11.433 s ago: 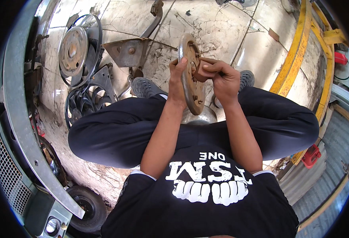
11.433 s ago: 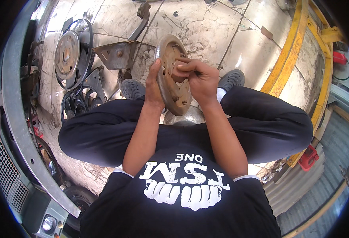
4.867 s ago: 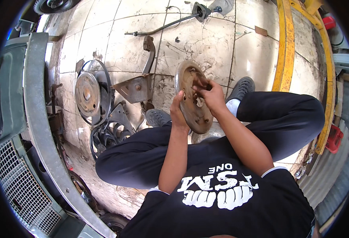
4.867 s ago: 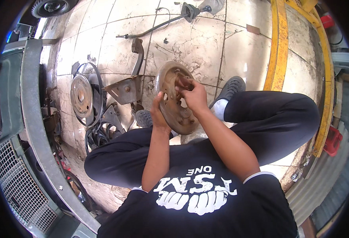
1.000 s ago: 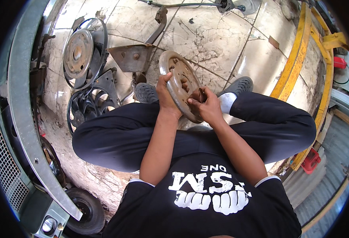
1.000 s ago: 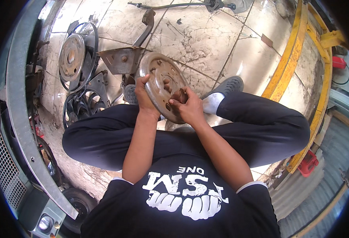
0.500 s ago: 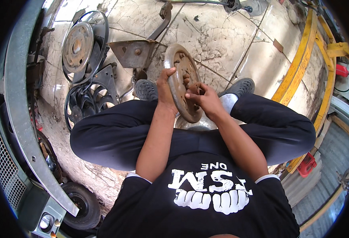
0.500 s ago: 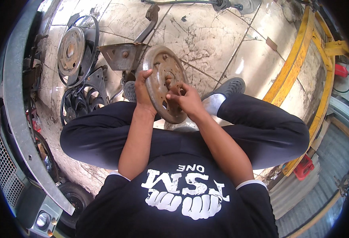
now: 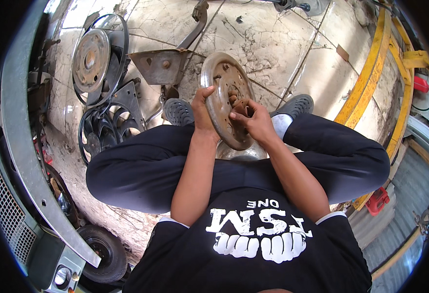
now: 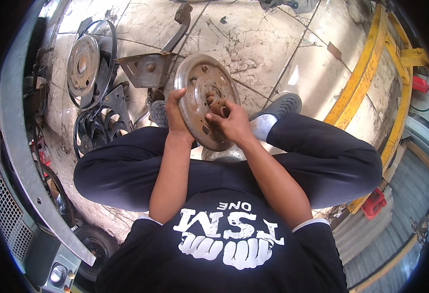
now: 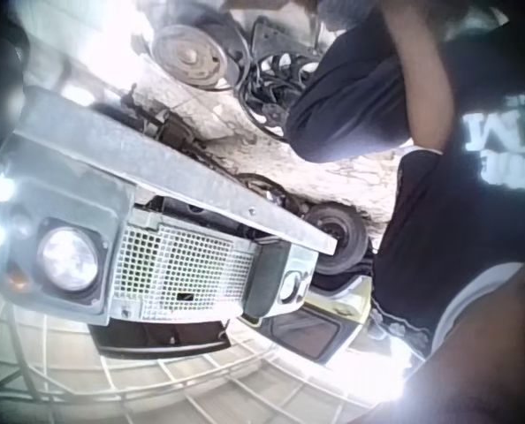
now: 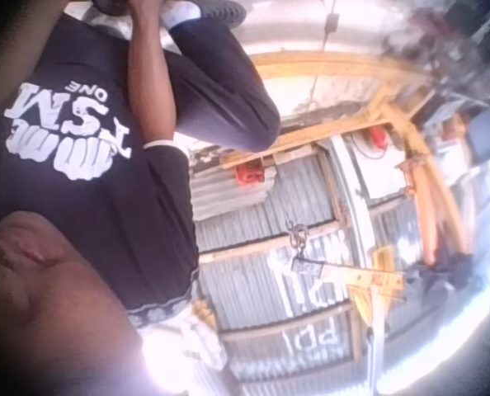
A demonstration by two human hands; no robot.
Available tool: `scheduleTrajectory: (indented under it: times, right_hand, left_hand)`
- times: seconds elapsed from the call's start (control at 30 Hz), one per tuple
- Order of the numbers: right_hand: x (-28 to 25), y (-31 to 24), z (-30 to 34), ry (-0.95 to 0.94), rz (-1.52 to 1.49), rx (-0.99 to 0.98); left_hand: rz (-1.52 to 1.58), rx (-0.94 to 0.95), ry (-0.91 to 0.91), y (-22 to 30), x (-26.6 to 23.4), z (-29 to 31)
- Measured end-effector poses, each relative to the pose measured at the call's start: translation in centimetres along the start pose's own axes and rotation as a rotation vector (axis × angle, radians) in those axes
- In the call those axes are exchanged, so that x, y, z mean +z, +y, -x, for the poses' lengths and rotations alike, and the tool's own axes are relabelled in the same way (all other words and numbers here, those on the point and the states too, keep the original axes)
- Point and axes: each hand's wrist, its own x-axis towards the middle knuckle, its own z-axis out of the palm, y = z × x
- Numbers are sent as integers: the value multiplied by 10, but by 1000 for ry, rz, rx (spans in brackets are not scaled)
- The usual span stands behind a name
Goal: The person scrubs a brake drum with a sanding block, repeatedly rubbing the inner surface to remove rust and debris. The person flips the drum and continues scrubbing different areas.
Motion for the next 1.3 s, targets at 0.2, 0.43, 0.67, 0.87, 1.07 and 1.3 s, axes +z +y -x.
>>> scheduleTrajectory:
  times: [0.2, 0.43, 0.67, 0.87, 1.07, 1.3]
  right_hand:
    - [15, 12, -12, 9, -26, -31]
    - [12, 15, -22, 35, 54, -26]
    - [12, 16, -26, 34, 16, -67]
    - [7, 23, -33, 49, 72, -65]
    - [1, -3, -8, -46, 275, -10]
    - [3, -1, -8, 20, 362, -39]
  left_hand:
    - [32, -23, -19, 13, -9, -3]
    - [30, -39, 11, 13, -2, 1]
    - [51, -44, -3, 13, -2, 1]
    - [30, -25, 28, 11, 7, 7]
    - [15, -17, 0, 10, -2, 4]
    - [-16, -11, 5, 8, -1, 4]
